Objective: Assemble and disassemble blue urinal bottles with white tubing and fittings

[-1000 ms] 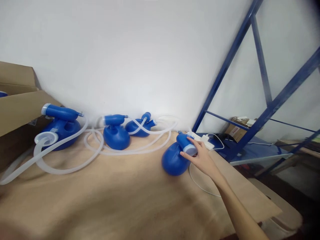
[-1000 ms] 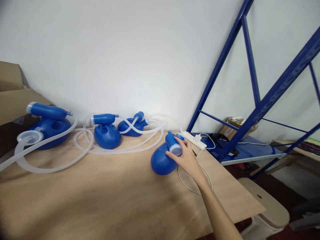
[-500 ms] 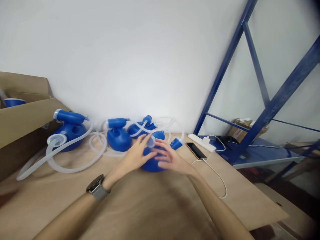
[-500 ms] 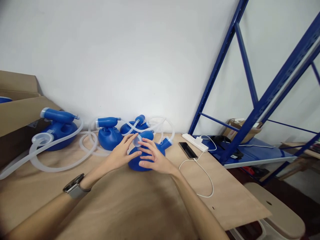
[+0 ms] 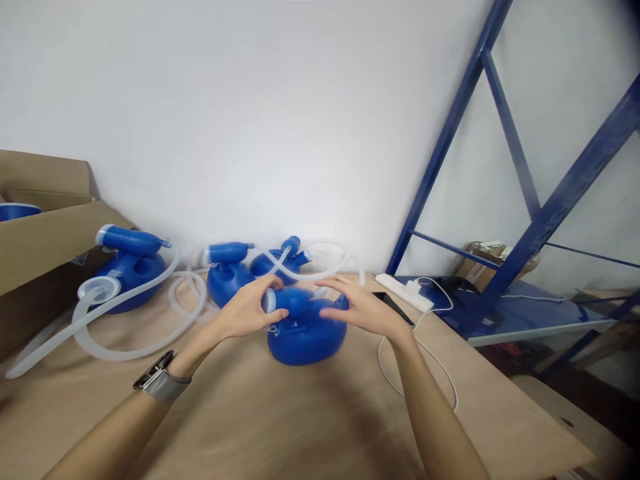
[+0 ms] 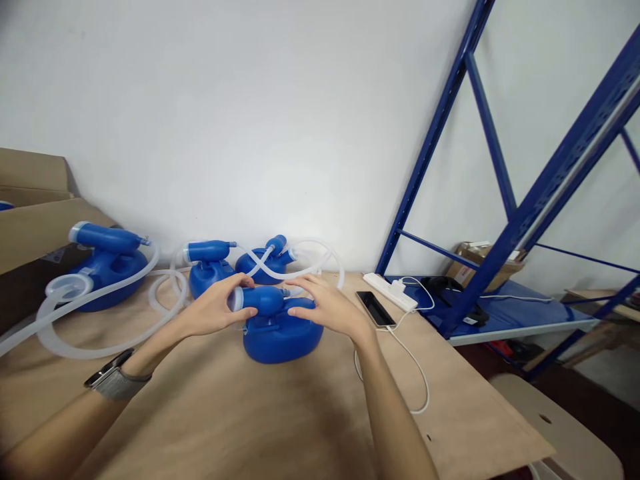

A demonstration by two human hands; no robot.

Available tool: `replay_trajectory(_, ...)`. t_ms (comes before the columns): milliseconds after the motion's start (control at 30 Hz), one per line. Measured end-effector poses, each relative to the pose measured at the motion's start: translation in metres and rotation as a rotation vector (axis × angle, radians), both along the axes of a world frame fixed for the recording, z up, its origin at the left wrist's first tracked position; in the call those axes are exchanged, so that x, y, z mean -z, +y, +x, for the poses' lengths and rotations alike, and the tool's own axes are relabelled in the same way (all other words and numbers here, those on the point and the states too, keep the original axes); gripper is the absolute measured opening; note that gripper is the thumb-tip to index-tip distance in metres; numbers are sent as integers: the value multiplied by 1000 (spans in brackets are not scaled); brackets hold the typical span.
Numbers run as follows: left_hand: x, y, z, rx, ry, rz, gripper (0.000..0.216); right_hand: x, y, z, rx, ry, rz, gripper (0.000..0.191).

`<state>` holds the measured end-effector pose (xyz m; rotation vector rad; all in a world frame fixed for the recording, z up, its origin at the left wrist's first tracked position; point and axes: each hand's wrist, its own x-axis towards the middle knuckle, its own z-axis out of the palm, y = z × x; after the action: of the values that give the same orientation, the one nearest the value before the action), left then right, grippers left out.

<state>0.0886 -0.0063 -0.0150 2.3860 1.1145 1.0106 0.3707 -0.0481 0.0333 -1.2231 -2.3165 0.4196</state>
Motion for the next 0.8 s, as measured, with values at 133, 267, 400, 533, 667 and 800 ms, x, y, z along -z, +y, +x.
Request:
replay_trajectory(133,8,2,4,-21,-55,-13,45,24,30,-15,-27,-68,-1,60)
replay_trajectory(267,14,1,7,-74,-86,-50,45,47,55,-14,-30,-67,-72,64)
replay_trajectory(400,22,3,10,-92,-125,-140,57,54,67,-2,95,-85,-43,66)
replay_trajectory(533,37,9,16,-30,-174,-190,56,47,67,6,253,-203,96,67)
replay_trajectory(667,47,11,25,29,-195,-168,55,32,59,15,312,-246,298,68)
replay_trajectory(800,34,4,26,102,-252,-230,60,6,28,16,357,-209,422,66)
